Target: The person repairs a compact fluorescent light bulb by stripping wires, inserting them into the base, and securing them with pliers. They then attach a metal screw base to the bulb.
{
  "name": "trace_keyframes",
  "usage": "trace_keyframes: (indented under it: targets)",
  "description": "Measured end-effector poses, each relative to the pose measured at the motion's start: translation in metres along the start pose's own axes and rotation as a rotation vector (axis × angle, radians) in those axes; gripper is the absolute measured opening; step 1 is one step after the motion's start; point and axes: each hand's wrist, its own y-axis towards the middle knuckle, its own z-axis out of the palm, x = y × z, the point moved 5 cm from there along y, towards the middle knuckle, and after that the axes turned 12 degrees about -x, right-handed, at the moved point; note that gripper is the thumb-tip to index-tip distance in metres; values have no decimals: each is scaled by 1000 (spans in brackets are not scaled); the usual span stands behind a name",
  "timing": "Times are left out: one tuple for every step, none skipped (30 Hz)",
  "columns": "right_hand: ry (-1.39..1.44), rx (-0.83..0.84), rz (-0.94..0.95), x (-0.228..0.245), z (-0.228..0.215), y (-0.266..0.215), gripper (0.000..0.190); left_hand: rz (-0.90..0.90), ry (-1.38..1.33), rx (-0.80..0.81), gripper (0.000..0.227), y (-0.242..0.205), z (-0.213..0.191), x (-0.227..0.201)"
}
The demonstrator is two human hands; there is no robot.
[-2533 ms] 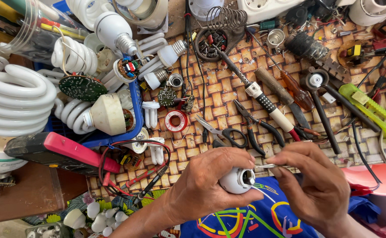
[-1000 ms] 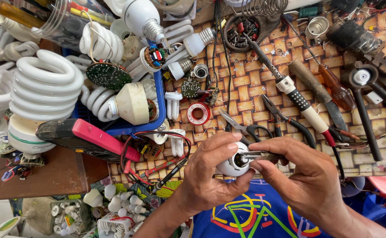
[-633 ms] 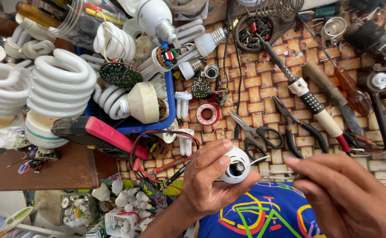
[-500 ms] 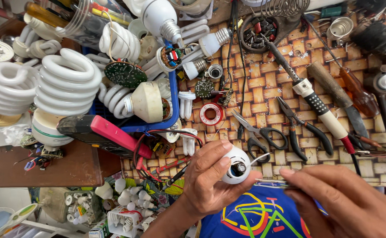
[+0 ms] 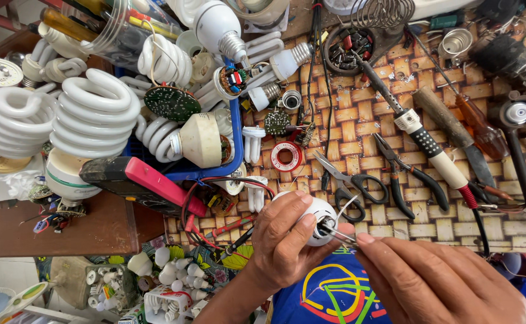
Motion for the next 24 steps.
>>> trace_keyframes:
  targets:
    - [-3, 0, 0, 1, -2, 1, 24, 0, -2, -2, 61, 1, 0, 0]
    - [-13, 16, -27, 2, -2, 3, 27, 17, 12, 11, 62, 1, 0, -1]
    - [-24, 33, -55, 4, -2, 4, 31, 34, 26, 24, 63, 2, 0, -2]
    - [-24, 32, -56, 6, -3, 4, 31, 35, 26, 23, 63, 2, -1, -2]
    - [-60, 51, -41, 6, -3, 3, 32, 47, 36, 21, 61, 3, -1, -2]
    - [-98, 70, -25, 6, -3, 2, 33, 59, 43, 20, 59, 3, -1, -3]
    - [-101, 69, -25, 7, -3, 5, 33, 59, 41, 18, 59, 1, -2, -3]
    - [-54, 61, -43, 9, -3, 8, 32, 51, 22, 17, 51, -1, -2, -3]
    - [-8, 53, -61, 11, -3, 11, 32, 42, 4, 17, 43, -3, -2, -3]
    - [-10, 53, -62, 13, -2, 12, 32, 43, 3, 14, 43, -3, -3, -2]
    - [-17, 50, -58, 15, -2, 12, 32, 54, -11, 26, 42, -3, -3, -2]
    - [-25, 49, -52, 16, -2, 12, 32, 64, -27, 38, 40, -3, -3, -3]
    - [-27, 49, -52, 17, -2, 11, 32, 63, -29, 36, 40, -3, -4, -3]
    - [-6, 71, -47, 17, -2, 11, 31, 68, -29, 39, 40, -3, -4, -3]
    - [16, 93, -42, 18, -1, 10, 31, 73, -29, 42, 40, -2, -5, -3]
    - [13, 92, -40, 18, -1, 11, 31, 74, -33, 43, 40, -3, -4, -4]
    - [-1, 87, -69, 20, -1, 12, 31, 76, -22, 30, 40, -3, -4, -4]
    - [-15, 80, -102, 21, -1, 13, 31, 78, -8, 14, 40, -3, -4, -4]
    - [-18, 78, -103, 22, -1, 15, 31, 80, -9, 11, 40, -3, -4, -3]
    - [-14, 75, -113, 22, 0, 17, 29, 96, -9, 4, 38, -2, -5, -4]
    - [-9, 72, -123, 23, 1, 18, 27, 111, -9, -3, 36, -2, -5, -5]
    - [-13, 71, -121, 24, 4, 18, 27, 113, -12, -4, 36, -2, -5, -6]
    - [-5, 26, -102, 24, 5, 18, 21, 122, 1, -8, 36, -2, -4, -8]
    - [3, -20, -84, 23, 6, 19, 16, 131, 16, -13, 35, -2, -4, -9]
